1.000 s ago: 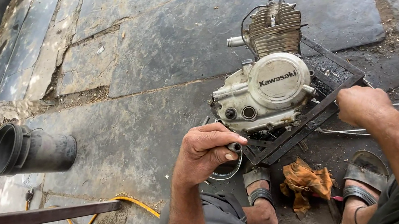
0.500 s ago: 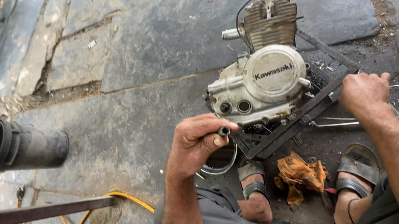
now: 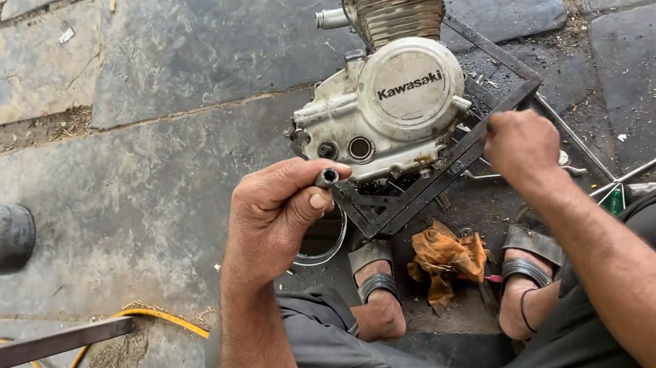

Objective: The person sits on the ground next to a disassembled Kawasaki motorcycle engine and cleans small metal parts, wiping them with an orange cloth. They then use a T-handle socket tool on the engine, working on bolts and components while other tools lie scattered on the ground.

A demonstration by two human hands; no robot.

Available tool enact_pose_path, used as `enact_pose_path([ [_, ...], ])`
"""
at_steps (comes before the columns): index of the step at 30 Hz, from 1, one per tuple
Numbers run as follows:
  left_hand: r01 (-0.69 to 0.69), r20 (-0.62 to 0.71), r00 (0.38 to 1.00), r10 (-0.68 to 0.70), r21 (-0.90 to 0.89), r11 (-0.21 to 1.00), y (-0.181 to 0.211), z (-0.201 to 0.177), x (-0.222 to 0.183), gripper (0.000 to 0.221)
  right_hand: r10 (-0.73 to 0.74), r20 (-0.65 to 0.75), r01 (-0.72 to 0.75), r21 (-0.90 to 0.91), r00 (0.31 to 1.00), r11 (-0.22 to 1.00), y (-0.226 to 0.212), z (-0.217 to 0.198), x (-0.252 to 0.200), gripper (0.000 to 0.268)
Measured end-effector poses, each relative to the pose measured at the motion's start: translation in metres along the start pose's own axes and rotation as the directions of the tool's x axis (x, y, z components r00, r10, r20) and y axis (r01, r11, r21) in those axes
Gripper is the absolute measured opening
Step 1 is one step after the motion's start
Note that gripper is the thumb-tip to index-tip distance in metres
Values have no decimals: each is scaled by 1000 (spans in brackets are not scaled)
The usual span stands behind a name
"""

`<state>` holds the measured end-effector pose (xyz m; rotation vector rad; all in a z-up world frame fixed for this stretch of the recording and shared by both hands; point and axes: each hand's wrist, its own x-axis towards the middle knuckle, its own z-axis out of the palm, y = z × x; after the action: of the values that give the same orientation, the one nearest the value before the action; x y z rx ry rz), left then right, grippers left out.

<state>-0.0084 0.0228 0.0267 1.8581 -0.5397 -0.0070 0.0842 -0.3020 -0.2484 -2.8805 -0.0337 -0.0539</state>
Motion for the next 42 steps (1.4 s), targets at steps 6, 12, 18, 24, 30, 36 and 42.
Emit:
enact_pose_path([
  [6, 11, -54, 998, -11, 0, 1000, 1, 5, 0, 29, 318, 251, -268, -214, 914, 940, 10, 11, -6, 47],
  [12, 87, -162, 983, -86, -4, 996, 4, 9, 1, 29, 156, 622, -55, -179, 767, 982, -46, 79, -64, 19],
  [18, 68, -215, 974, -74, -37, 997, -1, 7, -1, 30, -40, 649, 60, -10, 760, 998, -78, 118, -94, 22],
  [24, 73, -231, 970, -76, -22, 997, 2, 4, -3, 31, -97, 735, 21, 112, 671, 994, -31, 149, -62, 32],
  [30, 116, -213, 967, -142, -132, 984, 3, 8, -4, 37, 68, 768, -369, 227, 637, 901, -18, 238, -84, 48],
  [36, 134, -248, 960, -128, 4, 991, 3, 8, 3, 31, 92, 700, -675, 632, 708, 381, 5, 199, -59, 16],
  [42, 101, -246, 966, -86, 49, 994, -10, 25, 10, 30, -3, 488, -365, 656, 873, 661, 1, -4, -2, 19],
])
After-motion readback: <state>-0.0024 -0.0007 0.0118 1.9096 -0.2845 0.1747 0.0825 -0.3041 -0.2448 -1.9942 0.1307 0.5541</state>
